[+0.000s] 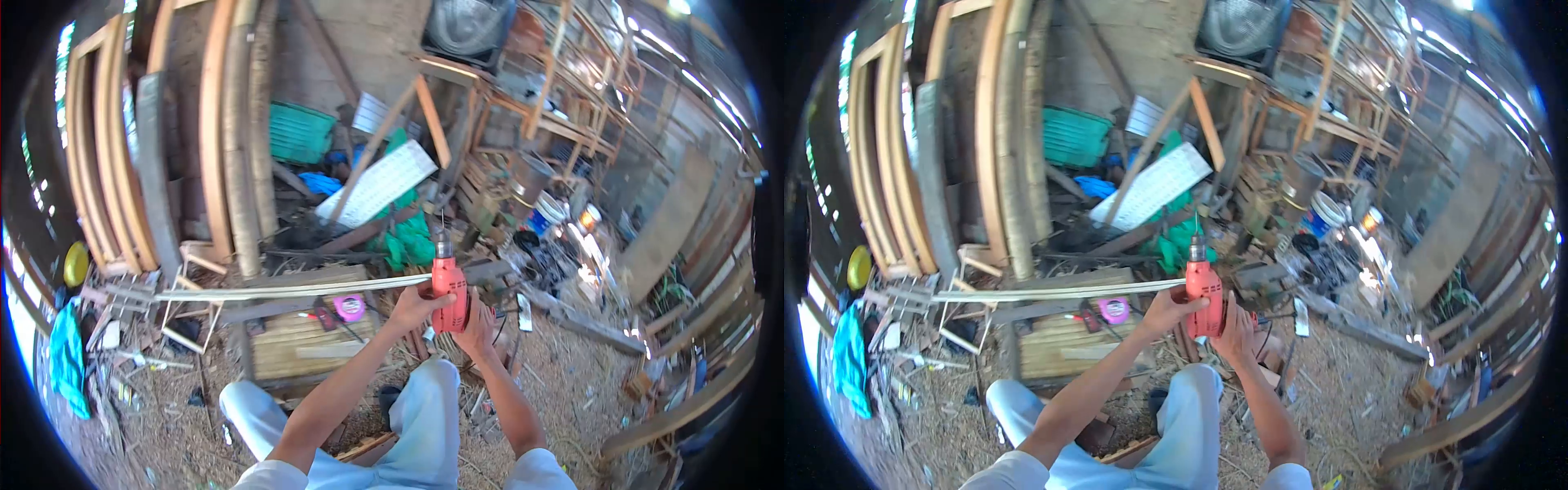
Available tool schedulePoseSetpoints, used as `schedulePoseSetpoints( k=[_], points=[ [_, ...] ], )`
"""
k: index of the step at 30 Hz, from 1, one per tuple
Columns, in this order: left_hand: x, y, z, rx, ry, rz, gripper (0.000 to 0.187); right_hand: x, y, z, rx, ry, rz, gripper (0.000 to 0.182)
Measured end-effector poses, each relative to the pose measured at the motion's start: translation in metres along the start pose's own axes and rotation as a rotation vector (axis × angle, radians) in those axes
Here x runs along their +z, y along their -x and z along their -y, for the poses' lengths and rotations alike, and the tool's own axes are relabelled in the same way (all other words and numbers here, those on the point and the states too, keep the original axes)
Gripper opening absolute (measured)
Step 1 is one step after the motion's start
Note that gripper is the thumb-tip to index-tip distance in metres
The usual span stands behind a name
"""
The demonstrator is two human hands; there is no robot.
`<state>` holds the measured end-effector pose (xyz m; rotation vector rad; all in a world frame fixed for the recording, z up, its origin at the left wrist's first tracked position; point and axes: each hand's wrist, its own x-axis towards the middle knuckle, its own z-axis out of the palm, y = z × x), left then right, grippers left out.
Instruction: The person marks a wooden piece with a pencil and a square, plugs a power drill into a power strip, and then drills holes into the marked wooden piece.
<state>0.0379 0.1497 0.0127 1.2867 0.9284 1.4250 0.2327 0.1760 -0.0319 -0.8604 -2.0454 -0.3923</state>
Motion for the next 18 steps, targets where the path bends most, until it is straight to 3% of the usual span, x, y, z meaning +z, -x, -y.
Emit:
schedulePoseSetpoints(
  k=[2, 8, 12, 14, 16, 18],
  points=[
    [-0.028, 0.012, -0.026, -0.075, -0.157, -0.123, 0.062, 0.009, -0.023, 0.034, 0.016, -0.074, 0.03, 0.087],
    [-0.088, 0.054, -0.078, 0.042, -0.483, -0.426, 0.066, 0.069, -0.052, 0.112, 0.02, -0.394, 0.039, 0.083],
    [-0.113, 0.069, -0.062, 0.09, -0.464, -0.564, 0.072, 0.083, -0.055, 0.151, 0.12, -0.641, 0.012, 0.071],
    [-0.128, 0.078, -0.051, 0.148, -0.431, -0.534, 0.062, 0.083, -0.062, 0.162, 0.376, -0.858, 0.176, 0.074],
    [-0.144, 0.084, -0.046, 0.151, -0.088, -0.364, 0.042, 0.096, -0.06, 0.158, 0.363, -0.904, 0.127, 0.071],
    [-0.164, 0.107, -0.071, 0.055, 0.033, -0.301, 0.034, 0.07, -0.069, 0.168, 0.652, -1.325, 0.095, 0.063]
  ],
)
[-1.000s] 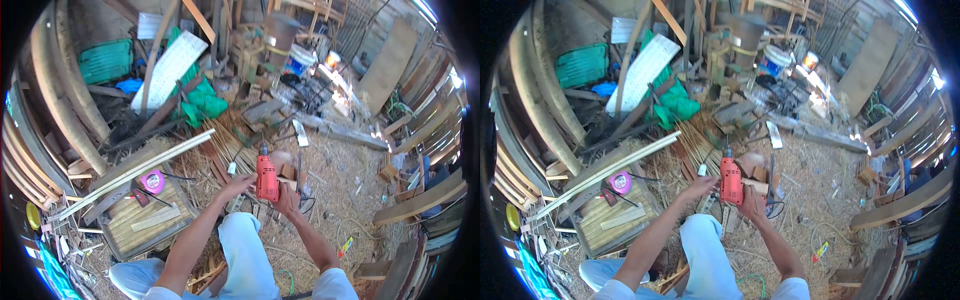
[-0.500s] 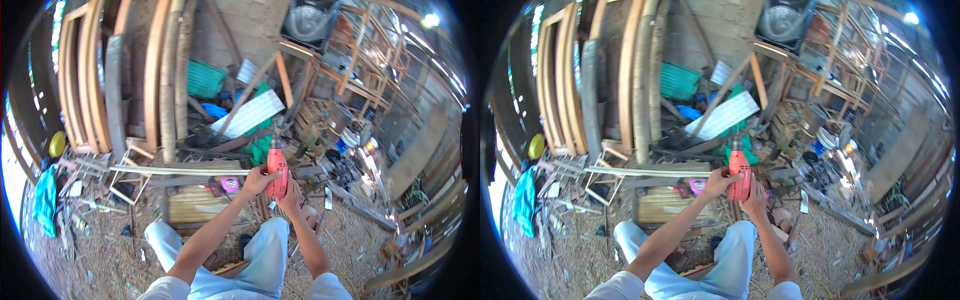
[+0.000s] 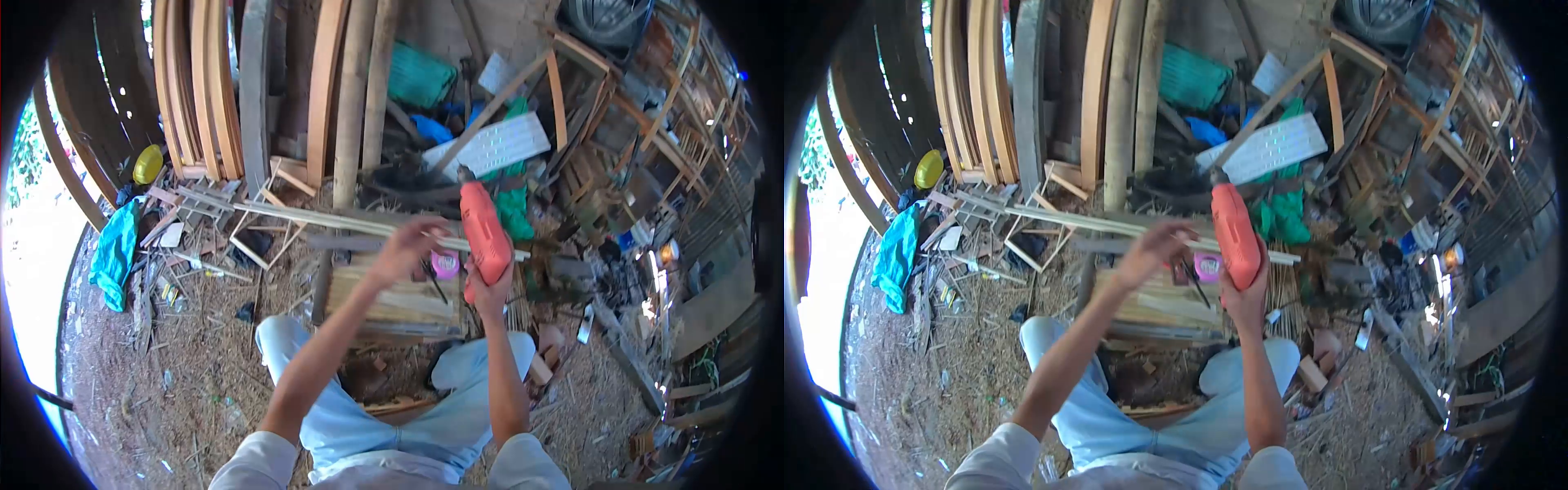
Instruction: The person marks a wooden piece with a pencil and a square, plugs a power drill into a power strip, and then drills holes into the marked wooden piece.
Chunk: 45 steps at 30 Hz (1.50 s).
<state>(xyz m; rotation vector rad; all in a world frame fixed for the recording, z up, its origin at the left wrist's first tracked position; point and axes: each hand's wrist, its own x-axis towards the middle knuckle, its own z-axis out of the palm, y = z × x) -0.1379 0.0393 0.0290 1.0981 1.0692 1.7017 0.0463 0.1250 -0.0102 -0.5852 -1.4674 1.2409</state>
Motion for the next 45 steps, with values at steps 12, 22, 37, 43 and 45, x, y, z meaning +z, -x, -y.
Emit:
schedulePoseSetpoints(
  k=[12, 22, 37, 43, 45],
  points=[
    [-0.088, 0.095, 0.091, -0.258, -1.006, -0.228, 0.03, -0.067, 0.023, -0.049, 0.36, -0.557, 0.282, 0.046],
    [-0.08, 0.091, 0.12, -0.033, -1.247, -0.095, 0.037, -0.074, 0.031, -0.059, 0.388, -0.528, 0.294, 0.049],
    [-0.061, 0.055, 0.159, 0.237, -1.405, 0.418, 0.034, -0.078, 0.043, -0.054, 0.393, -0.413, 0.176, 0.055],
    [-0.087, 0.056, 0.129, -0.036, -1.242, 0.355, 0.033, -0.082, 0.046, -0.041, 0.492, -0.374, 0.123, 0.051],
    [-0.095, 0.059, 0.124, 0.004, -1.211, 0.288, 0.032, -0.084, 0.04, -0.037, 0.507, -0.271, 0.18, 0.052]
  ],
)
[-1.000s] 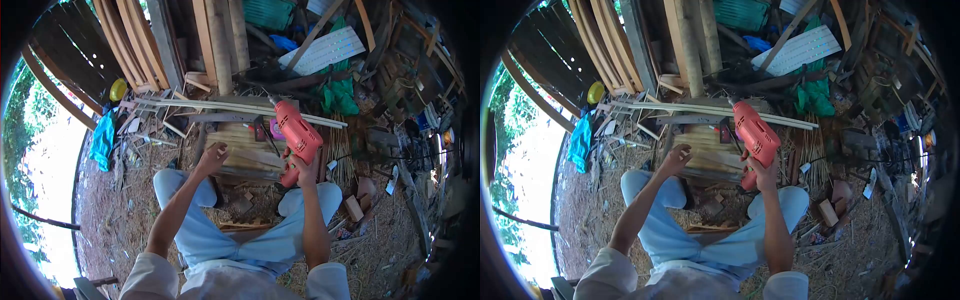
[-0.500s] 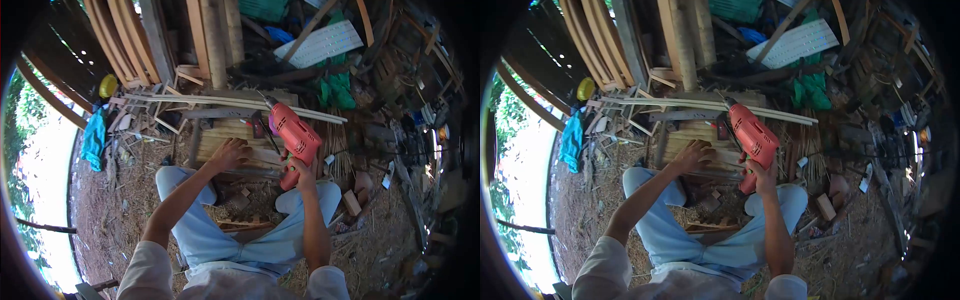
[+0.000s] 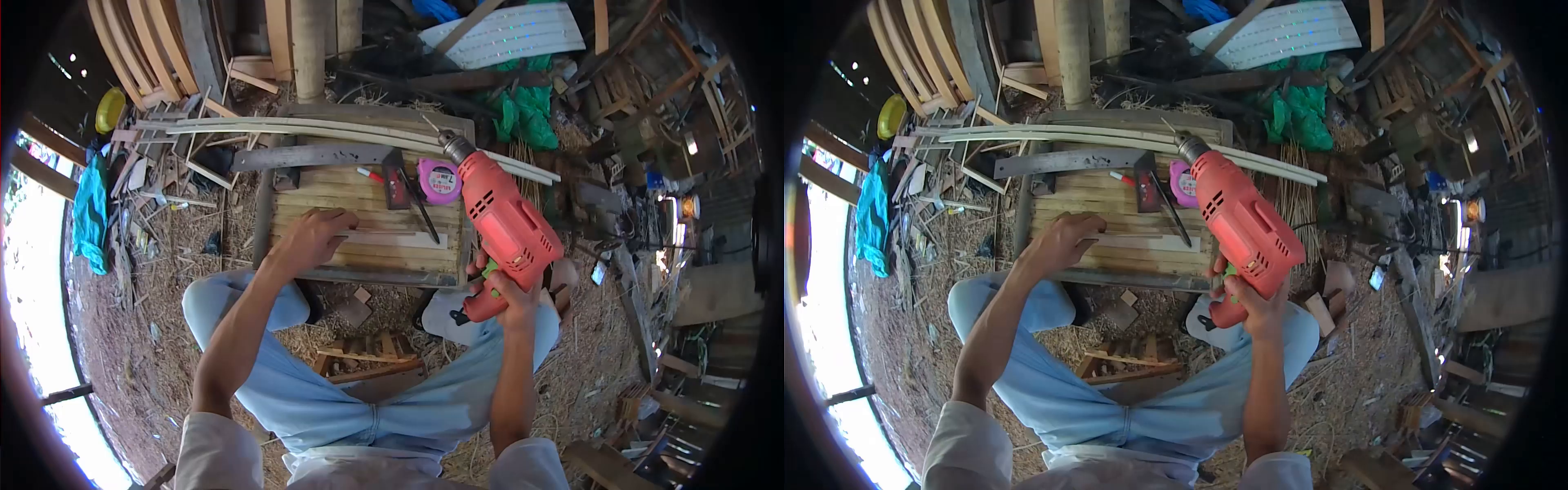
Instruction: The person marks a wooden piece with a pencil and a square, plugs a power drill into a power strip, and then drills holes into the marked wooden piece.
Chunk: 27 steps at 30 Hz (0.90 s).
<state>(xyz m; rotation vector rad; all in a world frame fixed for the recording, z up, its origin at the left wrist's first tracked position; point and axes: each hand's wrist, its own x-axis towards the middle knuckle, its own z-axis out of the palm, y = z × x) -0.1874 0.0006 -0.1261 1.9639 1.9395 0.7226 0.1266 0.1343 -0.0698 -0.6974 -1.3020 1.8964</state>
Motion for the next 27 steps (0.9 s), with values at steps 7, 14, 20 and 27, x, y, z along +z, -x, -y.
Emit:
schedulePoseSetpoints(
  k=[7, 14, 20, 27],
  points=[
    [0.001, -0.004, -0.004, -0.086, 0.202, -0.02, 0.025, 0.018, -0.047, 0.067, -0.249, 0.445, -0.034, 0.051],
    [0.007, -0.012, -0.007, -0.012, 0.174, -0.113, 0.026, 0.023, -0.039, 0.159, -0.204, 0.639, 0.038, 0.048],
    [0.003, 0.001, -0.017, -0.13, 0.518, -0.059, 0.028, 0.046, 0.017, 0.163, 0.017, 0.557, -0.104, 0.054],
    [-0.007, 0.006, -0.031, -0.387, 1.693, 0.331, 0.041, 0.058, 0.07, 0.135, 0.161, 0.411, -0.165, 0.056]
  ],
)
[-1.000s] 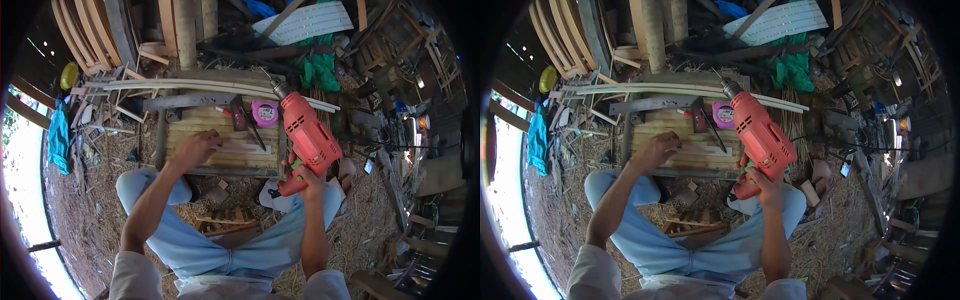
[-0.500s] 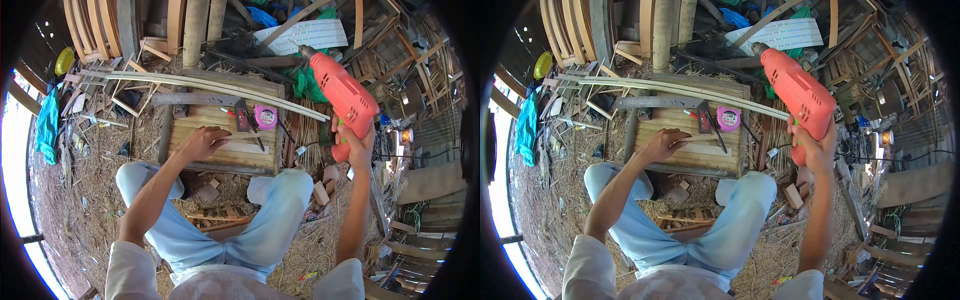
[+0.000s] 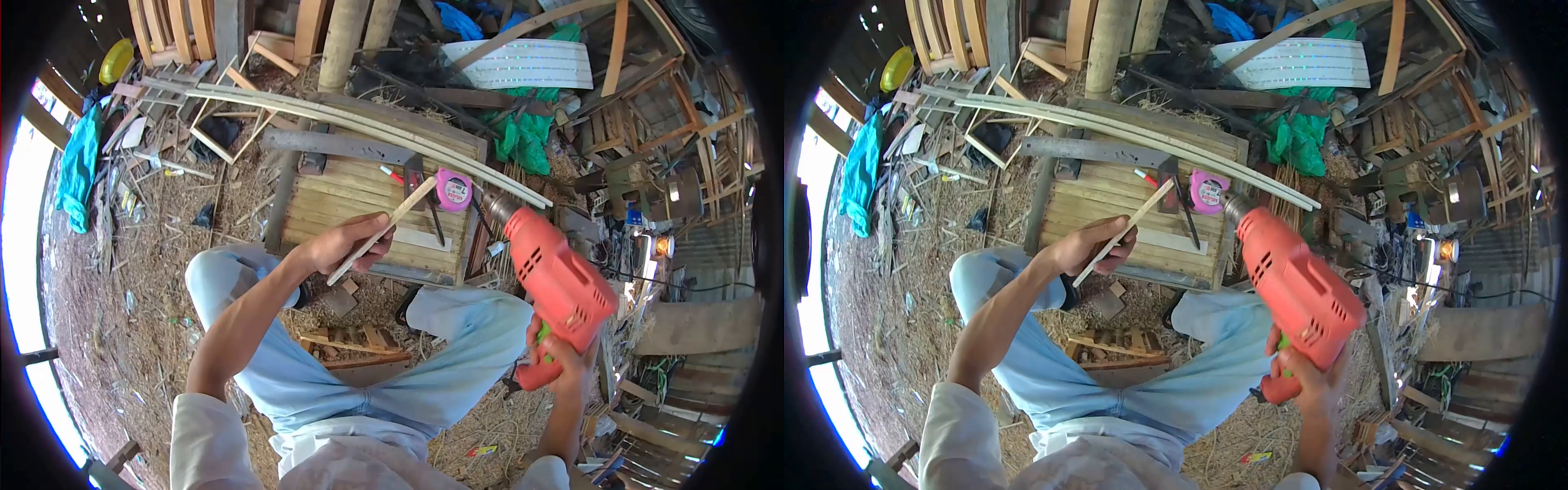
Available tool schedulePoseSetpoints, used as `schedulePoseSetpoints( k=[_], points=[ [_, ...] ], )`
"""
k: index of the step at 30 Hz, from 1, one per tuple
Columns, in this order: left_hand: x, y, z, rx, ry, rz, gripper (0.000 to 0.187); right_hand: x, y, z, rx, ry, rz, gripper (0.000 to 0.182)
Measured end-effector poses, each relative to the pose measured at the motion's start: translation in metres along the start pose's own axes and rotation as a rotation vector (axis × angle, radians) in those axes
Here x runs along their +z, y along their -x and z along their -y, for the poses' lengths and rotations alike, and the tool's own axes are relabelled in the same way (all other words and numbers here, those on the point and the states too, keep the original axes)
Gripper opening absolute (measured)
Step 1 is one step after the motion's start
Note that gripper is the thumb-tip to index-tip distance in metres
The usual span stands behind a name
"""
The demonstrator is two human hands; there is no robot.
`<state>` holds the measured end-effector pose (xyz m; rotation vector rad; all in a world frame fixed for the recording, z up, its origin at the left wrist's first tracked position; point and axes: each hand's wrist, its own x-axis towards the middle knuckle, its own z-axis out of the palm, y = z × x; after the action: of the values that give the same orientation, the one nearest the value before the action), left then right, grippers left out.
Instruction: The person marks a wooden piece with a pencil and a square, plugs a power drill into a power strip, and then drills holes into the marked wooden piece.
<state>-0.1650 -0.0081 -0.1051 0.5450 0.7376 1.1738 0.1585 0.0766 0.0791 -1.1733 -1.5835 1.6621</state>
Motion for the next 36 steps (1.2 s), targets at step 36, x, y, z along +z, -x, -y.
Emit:
schedulePoseSetpoints(
  k=[36],
  points=[
    [0.067, 0.002, -0.023, 0.329, -0.696, -0.201, 0.032, 0.046, -0.042, -0.023, -0.257, 0.01, -0.154, 0.06]
  ],
)
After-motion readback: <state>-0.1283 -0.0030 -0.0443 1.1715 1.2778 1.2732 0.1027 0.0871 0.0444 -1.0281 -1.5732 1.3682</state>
